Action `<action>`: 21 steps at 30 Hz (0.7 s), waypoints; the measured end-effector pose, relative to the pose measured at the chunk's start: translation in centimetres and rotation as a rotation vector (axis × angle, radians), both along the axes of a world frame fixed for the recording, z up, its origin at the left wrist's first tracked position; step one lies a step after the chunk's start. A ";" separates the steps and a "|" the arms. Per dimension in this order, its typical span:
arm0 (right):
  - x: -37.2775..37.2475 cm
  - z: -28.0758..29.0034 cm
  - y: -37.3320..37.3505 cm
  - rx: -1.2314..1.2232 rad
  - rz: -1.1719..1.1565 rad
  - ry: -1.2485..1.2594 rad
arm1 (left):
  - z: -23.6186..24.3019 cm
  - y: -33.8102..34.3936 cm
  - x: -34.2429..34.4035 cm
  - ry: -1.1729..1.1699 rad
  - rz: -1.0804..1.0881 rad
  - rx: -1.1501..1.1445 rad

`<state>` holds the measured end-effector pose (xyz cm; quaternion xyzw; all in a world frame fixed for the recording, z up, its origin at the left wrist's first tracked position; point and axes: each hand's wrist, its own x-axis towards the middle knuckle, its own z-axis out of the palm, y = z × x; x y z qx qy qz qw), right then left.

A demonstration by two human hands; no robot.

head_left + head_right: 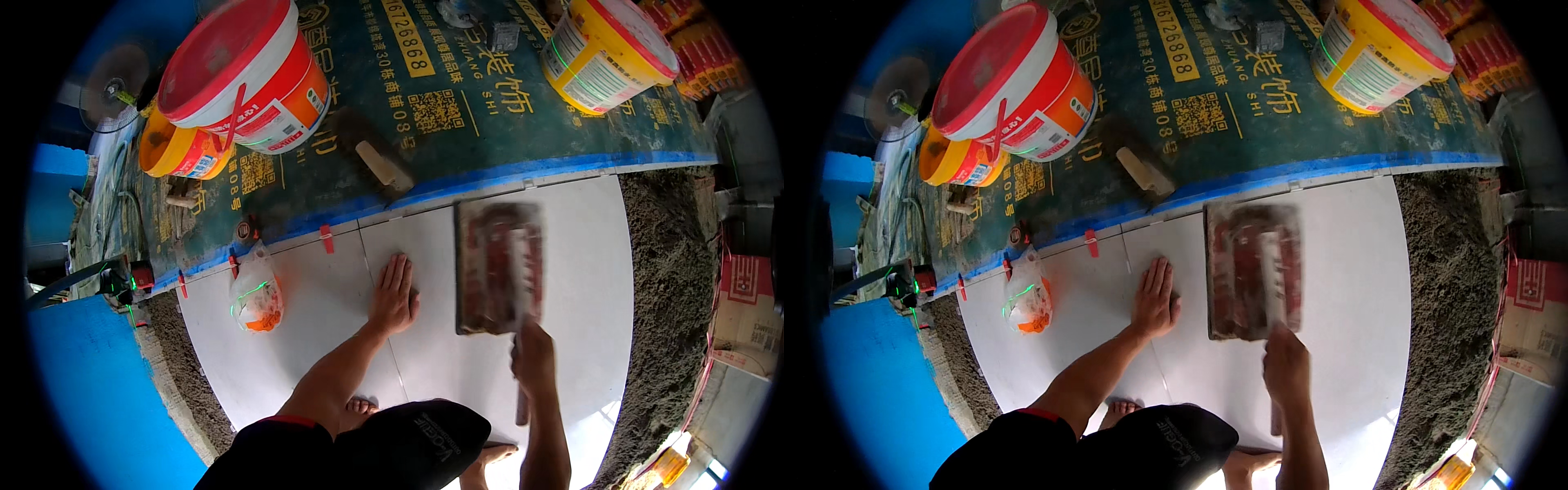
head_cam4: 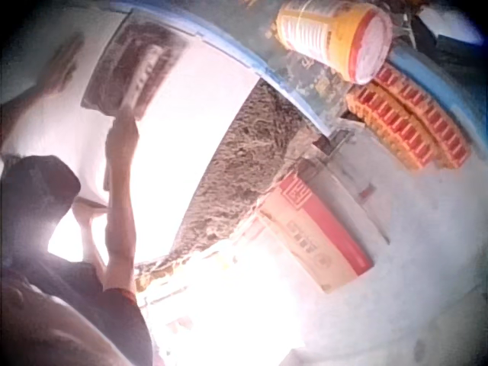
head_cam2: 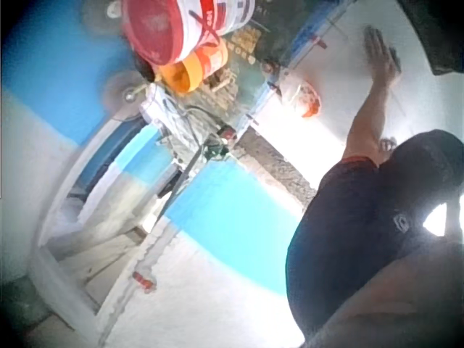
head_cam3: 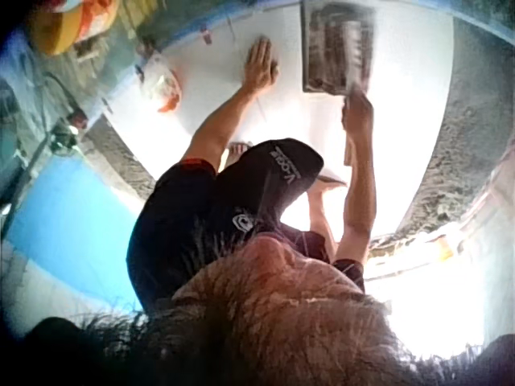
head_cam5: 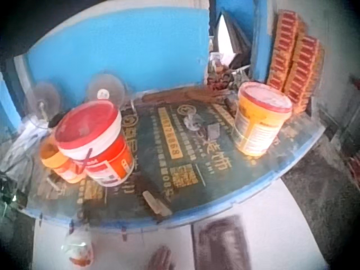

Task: The person wipes down a large white tile with a cloth and then uses a trowel to apply mortar or adhesive to the seams and underside while positioning it on the floor.

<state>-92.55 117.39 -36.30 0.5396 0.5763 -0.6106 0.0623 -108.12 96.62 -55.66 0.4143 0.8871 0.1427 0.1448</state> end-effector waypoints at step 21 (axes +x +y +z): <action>18.5 -3.8 -7.5 0.655 -0.863 -0.172 | -0.6 2.3 0.5 0.300 -0.100 0.056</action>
